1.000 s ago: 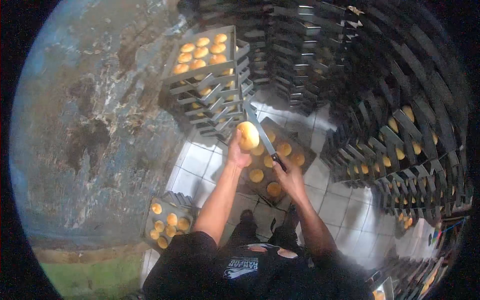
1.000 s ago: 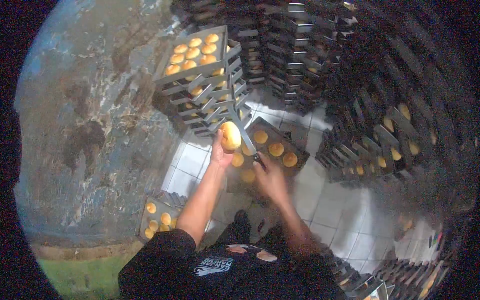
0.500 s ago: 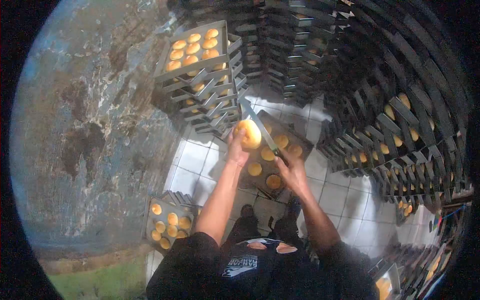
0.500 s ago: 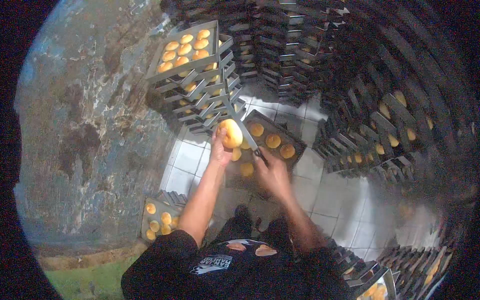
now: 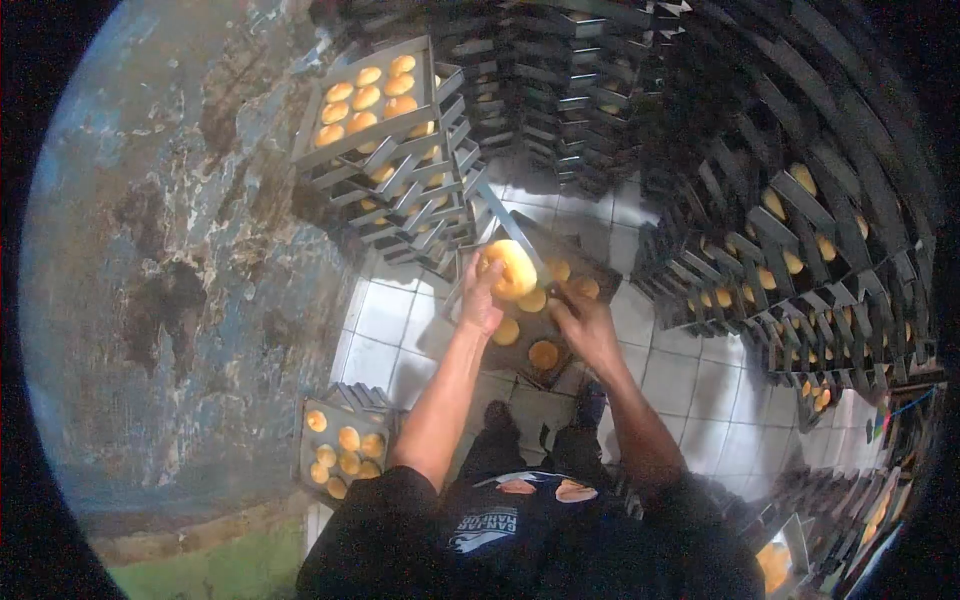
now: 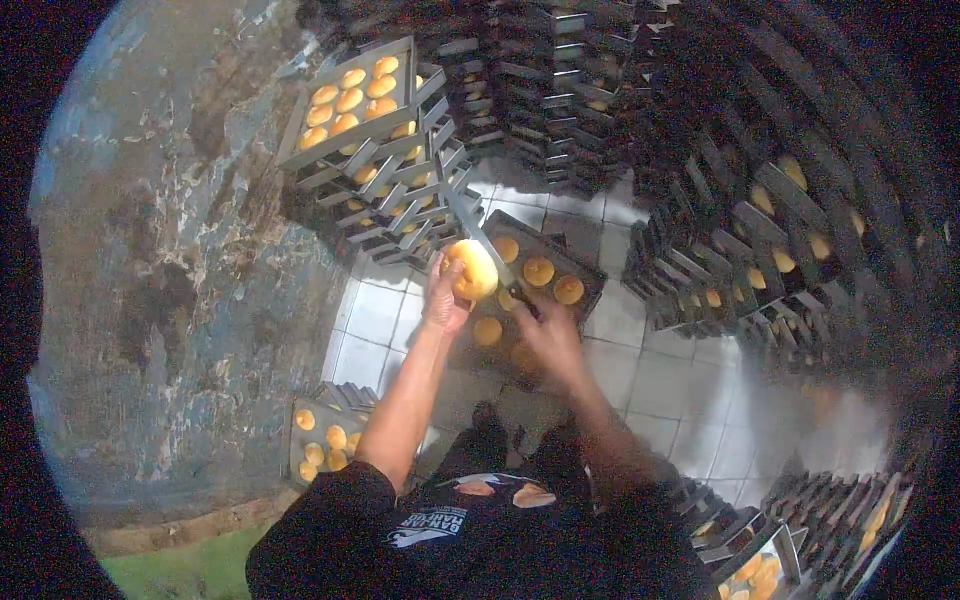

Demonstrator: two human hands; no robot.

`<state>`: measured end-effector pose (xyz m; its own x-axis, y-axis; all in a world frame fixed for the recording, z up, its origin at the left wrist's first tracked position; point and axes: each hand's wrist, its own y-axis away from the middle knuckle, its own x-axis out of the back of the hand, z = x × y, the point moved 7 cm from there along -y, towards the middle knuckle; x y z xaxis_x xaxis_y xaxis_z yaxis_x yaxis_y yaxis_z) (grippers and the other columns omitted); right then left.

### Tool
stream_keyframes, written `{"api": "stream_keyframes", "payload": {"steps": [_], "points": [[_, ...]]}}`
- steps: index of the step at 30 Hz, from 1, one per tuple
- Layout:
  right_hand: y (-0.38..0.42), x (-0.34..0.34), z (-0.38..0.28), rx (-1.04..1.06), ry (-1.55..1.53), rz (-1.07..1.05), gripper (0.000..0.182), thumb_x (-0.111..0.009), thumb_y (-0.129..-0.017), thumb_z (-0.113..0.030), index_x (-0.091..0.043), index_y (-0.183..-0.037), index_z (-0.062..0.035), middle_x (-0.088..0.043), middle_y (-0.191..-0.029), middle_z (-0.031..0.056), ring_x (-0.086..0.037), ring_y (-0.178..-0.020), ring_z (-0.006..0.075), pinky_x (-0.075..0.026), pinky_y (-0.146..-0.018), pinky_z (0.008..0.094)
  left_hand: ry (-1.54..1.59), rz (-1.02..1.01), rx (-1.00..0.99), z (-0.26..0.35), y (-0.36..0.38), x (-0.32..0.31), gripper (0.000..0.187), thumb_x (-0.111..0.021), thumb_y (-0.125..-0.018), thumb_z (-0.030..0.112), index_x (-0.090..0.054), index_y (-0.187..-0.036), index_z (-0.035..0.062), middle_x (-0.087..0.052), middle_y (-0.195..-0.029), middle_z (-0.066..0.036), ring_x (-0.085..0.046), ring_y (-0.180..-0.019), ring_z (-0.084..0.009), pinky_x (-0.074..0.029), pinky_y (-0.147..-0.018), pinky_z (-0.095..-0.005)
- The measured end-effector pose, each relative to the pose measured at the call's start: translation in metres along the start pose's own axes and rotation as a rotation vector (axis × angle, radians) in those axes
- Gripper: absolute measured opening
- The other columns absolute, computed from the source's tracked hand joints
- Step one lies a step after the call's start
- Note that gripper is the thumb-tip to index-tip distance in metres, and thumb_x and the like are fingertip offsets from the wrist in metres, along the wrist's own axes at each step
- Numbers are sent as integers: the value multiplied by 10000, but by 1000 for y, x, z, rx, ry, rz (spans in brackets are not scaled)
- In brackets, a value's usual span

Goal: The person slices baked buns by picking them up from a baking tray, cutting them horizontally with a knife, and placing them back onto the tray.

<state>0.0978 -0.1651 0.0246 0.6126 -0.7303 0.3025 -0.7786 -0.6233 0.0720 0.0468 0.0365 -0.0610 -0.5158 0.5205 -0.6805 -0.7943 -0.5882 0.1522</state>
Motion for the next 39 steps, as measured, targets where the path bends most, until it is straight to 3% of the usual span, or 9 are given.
{"api": "stream_keyframes", "payload": {"steps": [5, 15, 21, 23, 27, 29, 33, 35, 39], "points": [[39, 12, 41, 56, -9, 1, 398, -622, -962, -266, -646, -1276, -23, -721, -1116, 191, -690, -1052, 274, -504, -931, 385, 17, -75, -5, 24, -9, 1, 548, -803, -827, 205, -524, -1286, 100, -614, -1142, -31, -635, -1034, -178, -559, -903, -380], [32, 35, 15, 141, 173, -63, 482, -647, -957, -322, -619, -1277, 37, -723, -1063, 216, -706, -964, 257, -525, -877, 357, -61, -141, 68, 23, -3, -10, 500, -793, -822, 158, -554, -1252, 70, -647, -1103, -50, -661, -975, -174, -585, -866, -372], [15, 25, 28, -237, 182, -227, 421, -658, -955, -262, -630, -1270, 16, -728, -1044, 198, -704, -939, 229, -530, -852, 358, -201, -188, 192, -25, 7, -6, 538, -803, -823, 182, -536, -1272, 54, -653, -1099, -53, -655, -982, -175, -553, -887, -346], [1, 18, 30, 94, 64, -101, 446, -657, -955, -275, -618, -1298, 7, -742, -1008, 165, -694, -878, 192, -536, -810, 354, -201, -184, 172, -28, 4, -4, 550, -804, -824, 186, -529, -1276, 35, -653, -1107, -69, -658, -984, -180, -560, -882, -356], [36, 33, 51, 67, 189, -143, 476, -647, -960, -284, -590, -1347, -11, -743, -1024, 150, -685, -847, 179, -540, -792, 350, -206, -222, 145, 4, 0, -11, 541, -824, -813, 240, -534, -1236, 65, -661, -1071, -52, -678, -960, -187, -598, -842, -375], [51, 38, 65, -163, 175, -177, 467, -657, -941, -314, -625, -1293, -8, -724, -1031, 214, -719, -930, 307, -538, -856, 385, -211, -202, 195, -4, 3, -13, 546, -826, -811, 246, -533, -1236, 66, -661, -1065, -51, -677, -956, -183, -594, -841, -367], [15, 27, 74, -136, 107, -129, 468, -656, -942, -303, -618, -1311, -18, -730, -1032, 195, -719, -943, 296, -534, -874, 374, -225, -227, 279, -51, 5, -11, 500, -820, -815, 227, -553, -1204, 62, -658, -1054, -48, -666, -941, -168, -560, -827, -336], [2, 20, 74, 172, 184, -88, 483, -640, -960, -301, -585, -1353, -27, -723, -1032, 196, -698, -815, 202, -549, -761, 369, -249, -203, 252, -48, 6, -16, 500, -823, -812, 229, -560, -1200, 57, -661, -1059, -54, -662, -948, -172, -556, -828, -337], [39, 42, 72, 0, 217, -180, 440, -641, -957, -280, -609, -1321, -34, -720, -1047, 197, -705, -836, 222, -548, -773, 373, -274, -252, 202, -16, -9, -16, 613, -827, -805, 259, -509, -1289, 60, -649, -1100, -61, -666, -967, -192, -584, -856, -385]]}}
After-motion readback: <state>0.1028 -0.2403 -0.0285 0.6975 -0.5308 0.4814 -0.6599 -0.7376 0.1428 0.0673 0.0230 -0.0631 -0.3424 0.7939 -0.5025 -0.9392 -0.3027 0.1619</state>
